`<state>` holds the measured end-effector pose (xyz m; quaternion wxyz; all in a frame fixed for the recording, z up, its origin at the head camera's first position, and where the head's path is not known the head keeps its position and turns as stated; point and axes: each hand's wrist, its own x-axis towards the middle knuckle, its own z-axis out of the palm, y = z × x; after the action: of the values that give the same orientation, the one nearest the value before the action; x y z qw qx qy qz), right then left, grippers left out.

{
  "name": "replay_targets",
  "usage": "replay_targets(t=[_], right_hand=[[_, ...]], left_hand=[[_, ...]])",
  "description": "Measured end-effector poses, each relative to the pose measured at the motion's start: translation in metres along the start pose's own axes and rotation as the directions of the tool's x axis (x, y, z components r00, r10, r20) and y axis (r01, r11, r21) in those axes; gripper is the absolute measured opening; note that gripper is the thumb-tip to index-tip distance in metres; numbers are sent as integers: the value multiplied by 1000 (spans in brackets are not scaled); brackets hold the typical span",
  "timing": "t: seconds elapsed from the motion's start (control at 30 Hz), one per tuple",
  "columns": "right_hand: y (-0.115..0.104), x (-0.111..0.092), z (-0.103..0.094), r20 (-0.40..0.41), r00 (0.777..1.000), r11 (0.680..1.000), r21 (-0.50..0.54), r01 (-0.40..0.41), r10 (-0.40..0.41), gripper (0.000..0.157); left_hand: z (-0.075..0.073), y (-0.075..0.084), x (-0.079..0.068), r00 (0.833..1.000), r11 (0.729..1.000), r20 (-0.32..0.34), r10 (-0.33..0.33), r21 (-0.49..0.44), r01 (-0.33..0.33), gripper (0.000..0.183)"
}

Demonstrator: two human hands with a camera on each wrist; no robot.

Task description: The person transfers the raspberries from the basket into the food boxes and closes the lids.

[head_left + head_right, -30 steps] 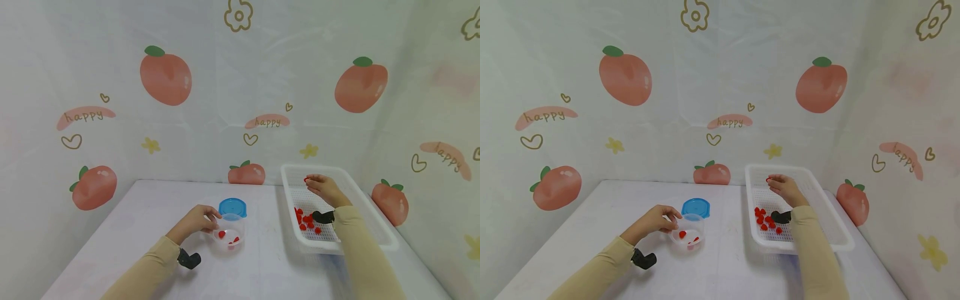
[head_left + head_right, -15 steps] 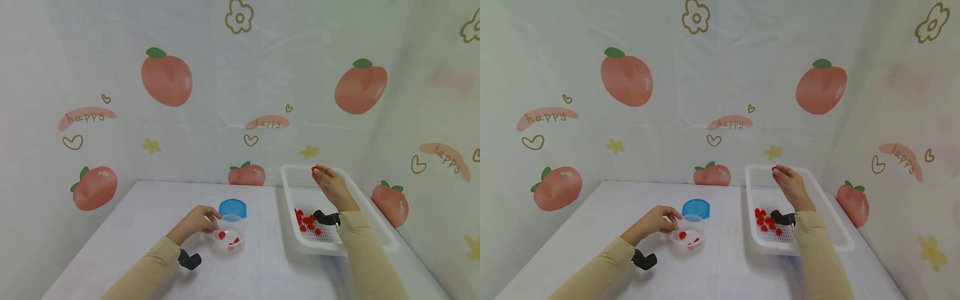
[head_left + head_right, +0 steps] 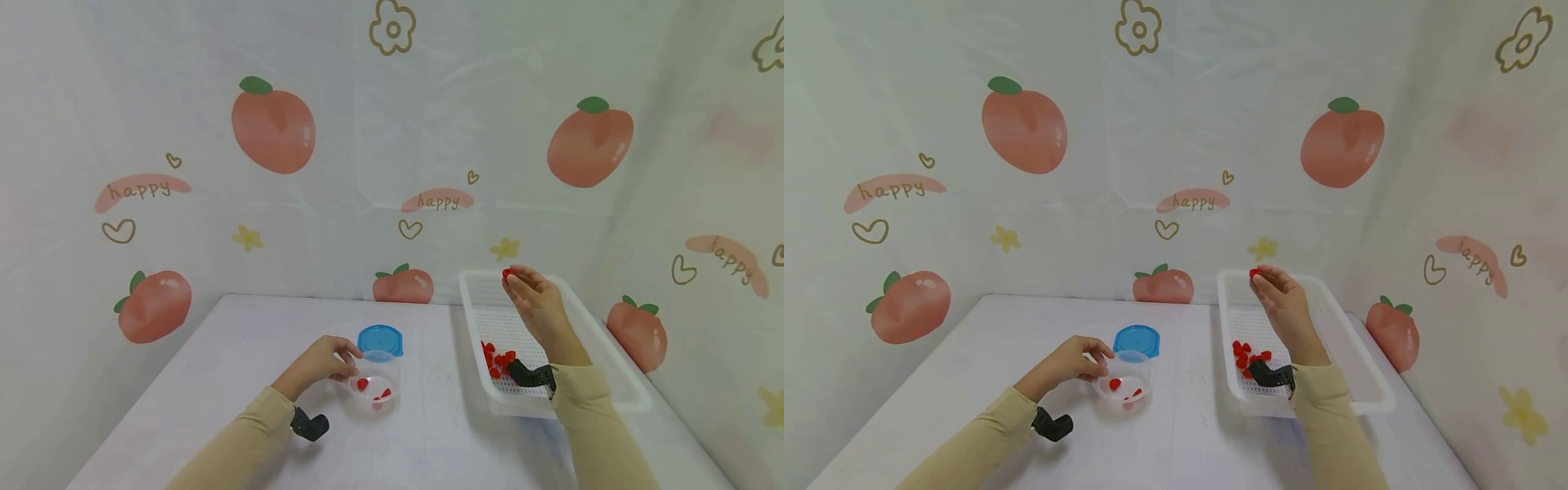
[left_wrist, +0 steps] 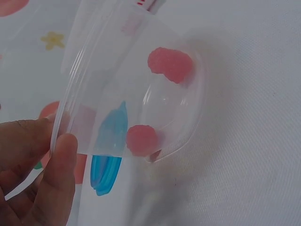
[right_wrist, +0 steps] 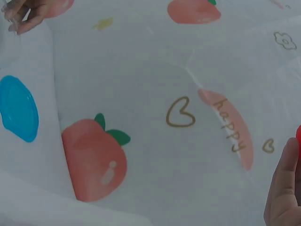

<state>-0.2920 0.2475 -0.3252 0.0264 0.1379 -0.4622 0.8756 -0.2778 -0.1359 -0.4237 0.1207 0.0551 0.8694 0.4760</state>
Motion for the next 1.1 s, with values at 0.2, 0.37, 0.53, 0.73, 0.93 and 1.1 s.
replay_targets(t=[0.2,0.37,0.53,0.73,0.93,1.1], right_hand=[[10,-13,21,28,1000,994,-110,3,0,21],[20,-22,39,47,999,986,-164,2,6,22],[34,-33,55,91,995,969,-247,-14,38,21],[58,-41,68,143,987,949,-313,-22,70,21],[84,-48,75,94,984,904,-416,-99,151,14],[103,-54,79,84,976,866,-480,-138,203,27]], left_hand=[[-1,0,0,1000,1000,0,5,1,-5,27],[-1,0,-1,1000,1000,0,3,3,-3,27],[-1,-1,0,1000,1000,1,7,-3,-7,28],[-1,-1,-1,1000,1000,-4,1,1,-1,28],[-1,0,-1,1000,1000,-4,-6,4,6,27],[0,2,-2,1000,1000,-4,-9,0,9,26]])
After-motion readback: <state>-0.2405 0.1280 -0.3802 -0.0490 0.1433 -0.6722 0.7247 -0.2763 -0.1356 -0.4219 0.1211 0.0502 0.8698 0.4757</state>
